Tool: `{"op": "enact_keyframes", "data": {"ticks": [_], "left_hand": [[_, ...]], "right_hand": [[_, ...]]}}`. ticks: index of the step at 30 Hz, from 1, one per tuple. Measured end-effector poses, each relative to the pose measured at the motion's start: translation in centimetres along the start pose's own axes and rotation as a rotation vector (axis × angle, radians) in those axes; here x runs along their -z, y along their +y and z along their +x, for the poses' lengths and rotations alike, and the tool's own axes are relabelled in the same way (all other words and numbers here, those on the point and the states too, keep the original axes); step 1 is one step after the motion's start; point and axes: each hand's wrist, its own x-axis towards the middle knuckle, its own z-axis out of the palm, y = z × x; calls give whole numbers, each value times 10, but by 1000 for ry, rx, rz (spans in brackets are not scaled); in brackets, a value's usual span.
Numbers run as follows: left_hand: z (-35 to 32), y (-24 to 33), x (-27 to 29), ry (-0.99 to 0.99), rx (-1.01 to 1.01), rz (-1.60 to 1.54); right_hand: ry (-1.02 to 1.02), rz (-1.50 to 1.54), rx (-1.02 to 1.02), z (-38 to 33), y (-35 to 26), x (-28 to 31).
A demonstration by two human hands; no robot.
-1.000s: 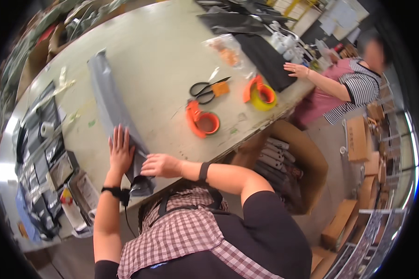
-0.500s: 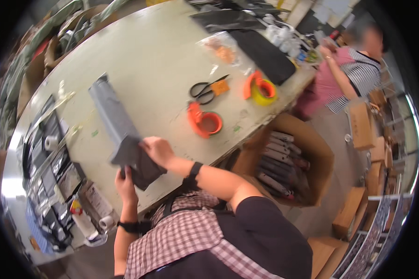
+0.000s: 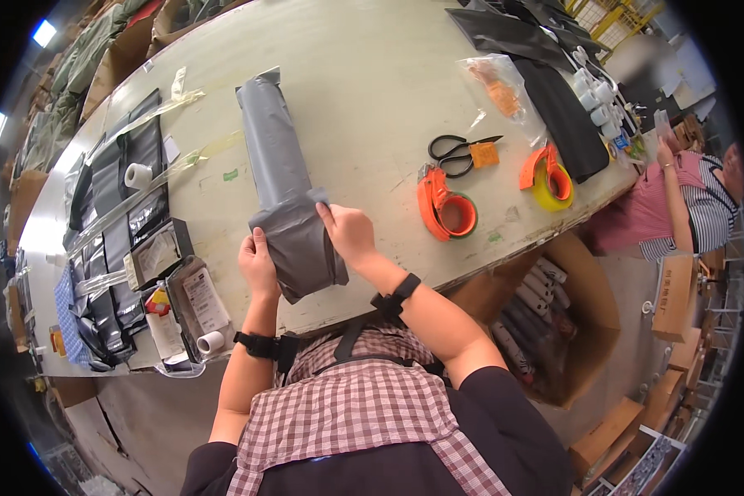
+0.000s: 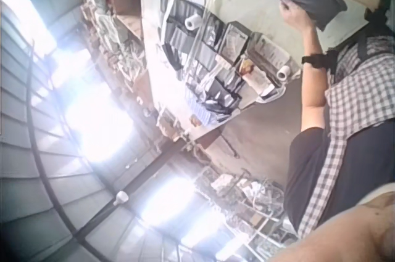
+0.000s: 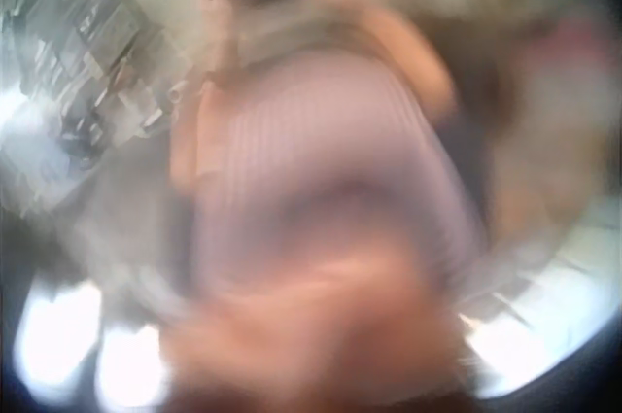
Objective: The person places rolled mats into plastic sleeves, attaches a label to each sleeve, and uses a tape dispenser to seal the ends.
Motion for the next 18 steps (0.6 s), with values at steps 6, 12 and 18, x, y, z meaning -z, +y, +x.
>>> {"op": "enact_keyframes", "data": {"ticks": [6, 12, 18], "left_hand": [[31, -35, -16, 44, 43, 531], [8, 11, 5, -181, -742, 553], [-31, -18, 12, -293, -349, 524]], "right_hand": [[-265, -310, -162, 11, 7, -30], [-27, -211, 260, 19, -13, -18], [85, -277, 608, 43, -19, -62]]}}
